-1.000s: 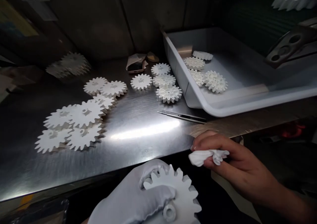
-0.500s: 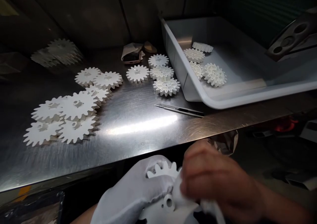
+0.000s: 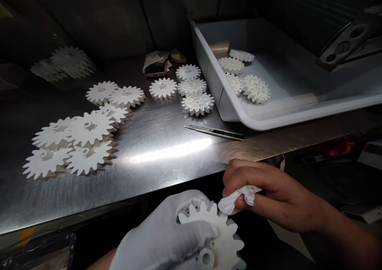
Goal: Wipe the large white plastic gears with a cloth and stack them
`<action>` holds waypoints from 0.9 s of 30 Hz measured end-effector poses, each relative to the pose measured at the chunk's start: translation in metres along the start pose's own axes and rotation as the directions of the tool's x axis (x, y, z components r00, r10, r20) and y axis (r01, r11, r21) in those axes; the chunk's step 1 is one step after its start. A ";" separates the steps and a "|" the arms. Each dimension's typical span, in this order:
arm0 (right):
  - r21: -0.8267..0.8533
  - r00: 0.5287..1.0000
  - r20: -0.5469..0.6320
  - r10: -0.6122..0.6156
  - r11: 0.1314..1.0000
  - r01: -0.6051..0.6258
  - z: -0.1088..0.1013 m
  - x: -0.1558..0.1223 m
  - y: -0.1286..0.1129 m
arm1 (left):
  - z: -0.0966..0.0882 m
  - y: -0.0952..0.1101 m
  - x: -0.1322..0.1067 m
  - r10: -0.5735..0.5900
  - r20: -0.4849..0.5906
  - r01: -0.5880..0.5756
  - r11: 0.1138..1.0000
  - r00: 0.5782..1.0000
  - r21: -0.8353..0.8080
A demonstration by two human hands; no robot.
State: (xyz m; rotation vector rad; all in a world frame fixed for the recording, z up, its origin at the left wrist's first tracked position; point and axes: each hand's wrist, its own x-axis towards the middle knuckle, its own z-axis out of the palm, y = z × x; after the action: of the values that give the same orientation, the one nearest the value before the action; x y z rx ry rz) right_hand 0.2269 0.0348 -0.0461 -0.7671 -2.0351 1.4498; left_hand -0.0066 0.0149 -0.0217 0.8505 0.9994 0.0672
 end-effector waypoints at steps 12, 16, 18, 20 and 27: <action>0.073 0.983 -0.064 -0.171 0.982 0.175 -0.003 0.002 0.003 | 0.001 -0.005 0.004 0.024 -0.026 -0.023 0.999 0.999 0.033; 0.021 0.943 -0.080 -0.324 0.945 0.327 0.013 0.006 -0.002 | 0.003 0.001 0.007 0.107 0.028 -0.107 0.994 0.994 -0.009; -0.024 0.929 -0.037 -0.367 0.930 0.366 0.015 0.007 -0.004 | 0.004 0.003 0.008 0.097 0.045 -0.096 0.995 0.994 -0.023; -0.034 0.926 -0.007 -0.379 0.925 0.378 0.011 0.005 -0.003 | 0.004 0.003 0.007 0.103 0.035 -0.102 0.995 0.994 -0.021; -0.066 0.989 -0.143 -0.042 0.997 0.032 -0.006 -0.006 0.008 | 0.002 -0.011 0.003 0.033 -0.027 -0.034 0.999 0.999 -0.025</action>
State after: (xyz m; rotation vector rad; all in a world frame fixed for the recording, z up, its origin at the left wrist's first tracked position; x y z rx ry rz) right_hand 0.2366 0.0361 -0.0526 -0.8313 -1.9829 1.2760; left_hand -0.0069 0.0071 -0.0301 0.8451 1.0078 0.1198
